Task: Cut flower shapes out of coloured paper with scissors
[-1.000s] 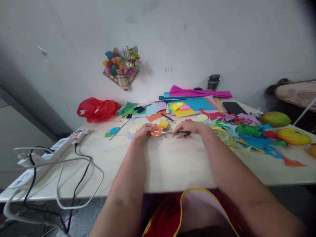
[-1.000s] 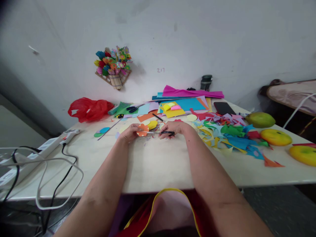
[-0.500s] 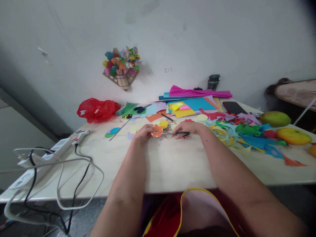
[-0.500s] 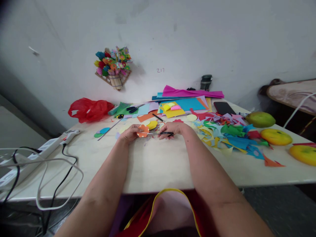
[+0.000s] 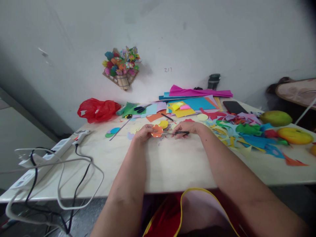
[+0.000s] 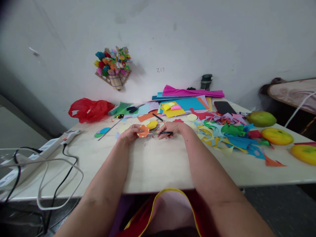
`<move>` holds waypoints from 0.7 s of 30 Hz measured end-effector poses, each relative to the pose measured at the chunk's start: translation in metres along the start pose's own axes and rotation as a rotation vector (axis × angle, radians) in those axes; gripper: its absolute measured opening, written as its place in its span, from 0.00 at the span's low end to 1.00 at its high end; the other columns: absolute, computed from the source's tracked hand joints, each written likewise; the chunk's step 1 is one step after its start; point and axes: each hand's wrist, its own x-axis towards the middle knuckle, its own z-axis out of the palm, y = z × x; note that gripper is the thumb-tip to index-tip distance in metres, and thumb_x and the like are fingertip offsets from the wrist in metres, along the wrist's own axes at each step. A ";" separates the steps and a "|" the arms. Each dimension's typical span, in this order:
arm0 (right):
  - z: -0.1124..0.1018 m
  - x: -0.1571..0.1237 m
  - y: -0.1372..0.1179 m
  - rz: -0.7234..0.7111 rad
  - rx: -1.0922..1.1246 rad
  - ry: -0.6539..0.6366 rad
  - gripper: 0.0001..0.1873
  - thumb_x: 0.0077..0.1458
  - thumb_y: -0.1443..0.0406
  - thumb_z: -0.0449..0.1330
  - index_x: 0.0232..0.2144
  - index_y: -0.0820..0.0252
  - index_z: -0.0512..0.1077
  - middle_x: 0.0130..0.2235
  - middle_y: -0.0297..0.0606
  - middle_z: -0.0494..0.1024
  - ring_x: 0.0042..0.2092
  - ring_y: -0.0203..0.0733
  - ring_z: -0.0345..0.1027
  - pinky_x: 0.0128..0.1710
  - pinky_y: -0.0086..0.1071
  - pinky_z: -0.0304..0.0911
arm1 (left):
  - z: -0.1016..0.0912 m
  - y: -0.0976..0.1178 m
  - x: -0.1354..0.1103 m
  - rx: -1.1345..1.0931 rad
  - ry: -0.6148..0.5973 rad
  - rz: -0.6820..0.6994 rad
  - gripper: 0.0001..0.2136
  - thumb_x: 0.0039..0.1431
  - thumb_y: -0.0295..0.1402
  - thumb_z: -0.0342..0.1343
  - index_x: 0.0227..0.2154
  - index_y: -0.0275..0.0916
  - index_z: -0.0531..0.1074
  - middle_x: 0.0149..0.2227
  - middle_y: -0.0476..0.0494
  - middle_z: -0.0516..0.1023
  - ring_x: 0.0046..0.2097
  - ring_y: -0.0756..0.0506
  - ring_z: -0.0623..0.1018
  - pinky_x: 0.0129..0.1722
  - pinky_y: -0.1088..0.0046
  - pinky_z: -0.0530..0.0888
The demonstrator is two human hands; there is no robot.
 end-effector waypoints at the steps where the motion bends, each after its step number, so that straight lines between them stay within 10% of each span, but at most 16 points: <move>1: 0.000 0.000 -0.001 0.002 0.000 -0.001 0.28 0.37 0.54 0.71 0.40 0.66 0.80 0.17 0.28 0.67 0.19 0.29 0.55 0.21 0.26 0.51 | 0.000 0.000 0.000 0.003 -0.005 0.000 0.12 0.28 0.29 0.67 0.22 0.32 0.79 0.23 0.40 0.79 0.24 0.47 0.75 0.30 0.71 0.70; 21: 0.000 0.004 0.002 -0.047 0.008 0.017 0.24 0.37 0.55 0.71 0.36 0.64 0.81 0.15 0.27 0.66 0.17 0.27 0.51 0.20 0.26 0.47 | 0.003 0.002 -0.002 -0.002 0.012 0.038 0.07 0.30 0.28 0.66 0.19 0.34 0.77 0.21 0.43 0.77 0.24 0.48 0.74 0.29 0.72 0.70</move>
